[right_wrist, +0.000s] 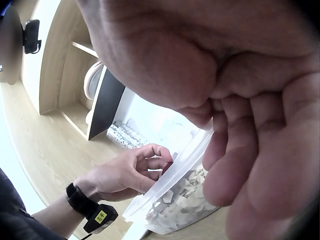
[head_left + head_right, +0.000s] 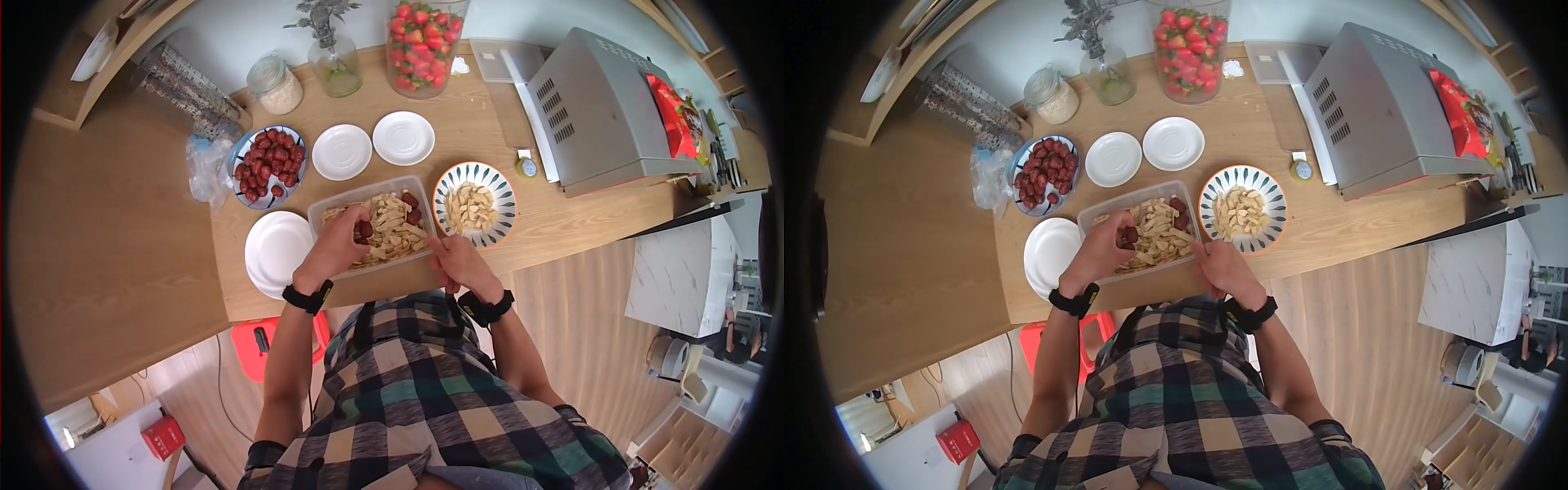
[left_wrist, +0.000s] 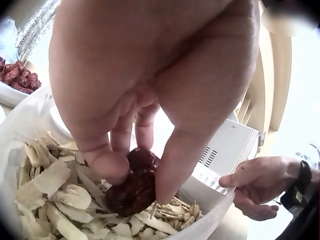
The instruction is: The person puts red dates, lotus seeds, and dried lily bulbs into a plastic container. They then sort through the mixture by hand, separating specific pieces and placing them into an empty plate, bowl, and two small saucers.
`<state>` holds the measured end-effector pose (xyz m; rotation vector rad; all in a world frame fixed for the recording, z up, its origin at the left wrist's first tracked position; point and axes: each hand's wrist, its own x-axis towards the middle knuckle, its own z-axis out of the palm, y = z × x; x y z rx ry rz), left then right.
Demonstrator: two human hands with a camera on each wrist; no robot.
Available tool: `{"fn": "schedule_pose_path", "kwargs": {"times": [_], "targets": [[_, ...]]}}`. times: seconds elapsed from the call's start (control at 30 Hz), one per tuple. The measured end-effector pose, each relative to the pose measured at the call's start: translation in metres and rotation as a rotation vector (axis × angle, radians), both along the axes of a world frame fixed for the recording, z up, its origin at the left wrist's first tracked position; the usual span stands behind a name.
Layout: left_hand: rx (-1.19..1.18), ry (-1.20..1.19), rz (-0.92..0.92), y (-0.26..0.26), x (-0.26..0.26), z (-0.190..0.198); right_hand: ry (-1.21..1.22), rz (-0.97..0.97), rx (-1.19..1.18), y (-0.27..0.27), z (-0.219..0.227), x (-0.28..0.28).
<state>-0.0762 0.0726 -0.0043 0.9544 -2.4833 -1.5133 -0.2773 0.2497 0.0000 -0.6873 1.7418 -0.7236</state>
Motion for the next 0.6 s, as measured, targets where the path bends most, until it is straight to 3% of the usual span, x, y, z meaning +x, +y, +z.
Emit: {"fn": "schedule_pose_path", "kwargs": {"times": [0.27,0.4,0.47,0.5,0.57,0.6], "targets": [[0.133,-0.028,0.035,0.004,0.0,0.001,-0.036,-0.009,0.01,0.0,0.001,0.002],[0.051,-0.016,0.059,0.007,0.003,0.011,-0.017,-0.02,0.016,0.001,0.001,0.001],[0.279,0.13,0.208,0.007,0.01,0.022,-0.018,-0.014,0.013,0.001,0.001,0.001],[0.275,0.126,0.211,0.004,0.014,0.03,-0.016,-0.018,0.015,0.0,0.002,0.001],[0.343,0.449,0.445,-0.008,0.026,0.047,-0.018,-0.02,0.014,0.001,0.0,0.002],[0.271,0.309,0.519,-0.027,0.04,0.044,-0.031,-0.026,0.013,0.001,-0.003,0.001]]}}
